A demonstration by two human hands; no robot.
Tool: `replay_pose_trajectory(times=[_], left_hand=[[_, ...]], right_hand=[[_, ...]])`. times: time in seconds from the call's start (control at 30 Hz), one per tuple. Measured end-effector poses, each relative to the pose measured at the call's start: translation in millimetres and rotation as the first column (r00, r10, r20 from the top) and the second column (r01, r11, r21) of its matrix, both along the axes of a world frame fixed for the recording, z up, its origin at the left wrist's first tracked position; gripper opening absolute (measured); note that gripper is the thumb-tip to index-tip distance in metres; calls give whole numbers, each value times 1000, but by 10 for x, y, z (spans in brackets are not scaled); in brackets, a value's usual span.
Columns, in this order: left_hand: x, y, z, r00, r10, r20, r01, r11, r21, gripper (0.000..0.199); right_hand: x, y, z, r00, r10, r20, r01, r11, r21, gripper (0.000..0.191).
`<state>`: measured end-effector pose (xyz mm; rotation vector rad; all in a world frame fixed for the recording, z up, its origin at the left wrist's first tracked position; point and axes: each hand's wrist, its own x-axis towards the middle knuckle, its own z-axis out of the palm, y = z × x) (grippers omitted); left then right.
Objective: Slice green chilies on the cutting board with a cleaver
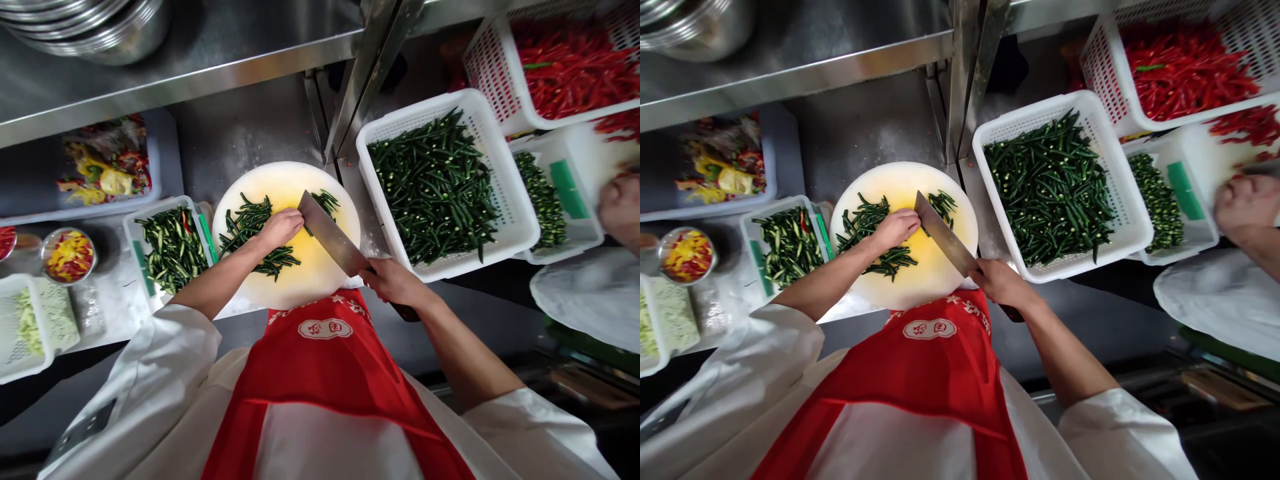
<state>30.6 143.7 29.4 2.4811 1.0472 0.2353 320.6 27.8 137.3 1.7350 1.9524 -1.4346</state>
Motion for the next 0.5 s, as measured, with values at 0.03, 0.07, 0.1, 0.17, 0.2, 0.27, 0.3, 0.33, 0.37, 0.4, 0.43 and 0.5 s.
replay_pose_trajectory(times=[0.03,0.07,0.1,0.17,0.2,0.27,0.3,0.33,0.37,0.4,0.43,0.5], left_hand=[[2,-2,-4,1000,3,-1,-3,1000,3,30],[5,-3,-8,1000,1,-1,-1,1000,6,30],[7,-5,-9,1000,-3,-1,3,1000,8,30],[10,-5,0,1000,-15,-4,15,1000,8,31],[10,-2,13,1000,-25,-5,25,1000,4,31],[-6,10,54,999,-37,5,37,999,-19,31],[-26,21,82,999,-34,17,35,999,-33,30],[-55,37,111,999,-24,31,25,999,-45,29],[-93,55,141,999,-7,39,9,999,-52,27],[-140,77,168,999,7,33,-5,998,-55,26],[-193,100,192,1000,7,11,-6,998,-56,25],[-298,143,226,996,-48,-76,42,996,-74,21]], right_hand=[[-26,10,-23,1000,15,5,-15,1000,1,27],[-77,22,-61,999,32,23,-33,999,17,26],[-151,38,-113,997,50,54,-52,998,45,25],[-337,89,-246,990,70,124,-85,989,118,22],[-427,121,-314,987,69,145,-90,985,148,22],[-551,186,-419,987,51,151,-79,979,187,24],[-573,207,-446,989,40,141,-68,978,199,25],[-567,213,-453,991,34,130,-61,976,211,26],[-537,202,-442,992,30,121,-57,973,223,27],[-492,174,-416,993,30,114,-56,970,235,28],[-439,132,-380,994,34,107,-59,968,245,28],[-339,30,-305,995,57,86,-76,970,233,27]])
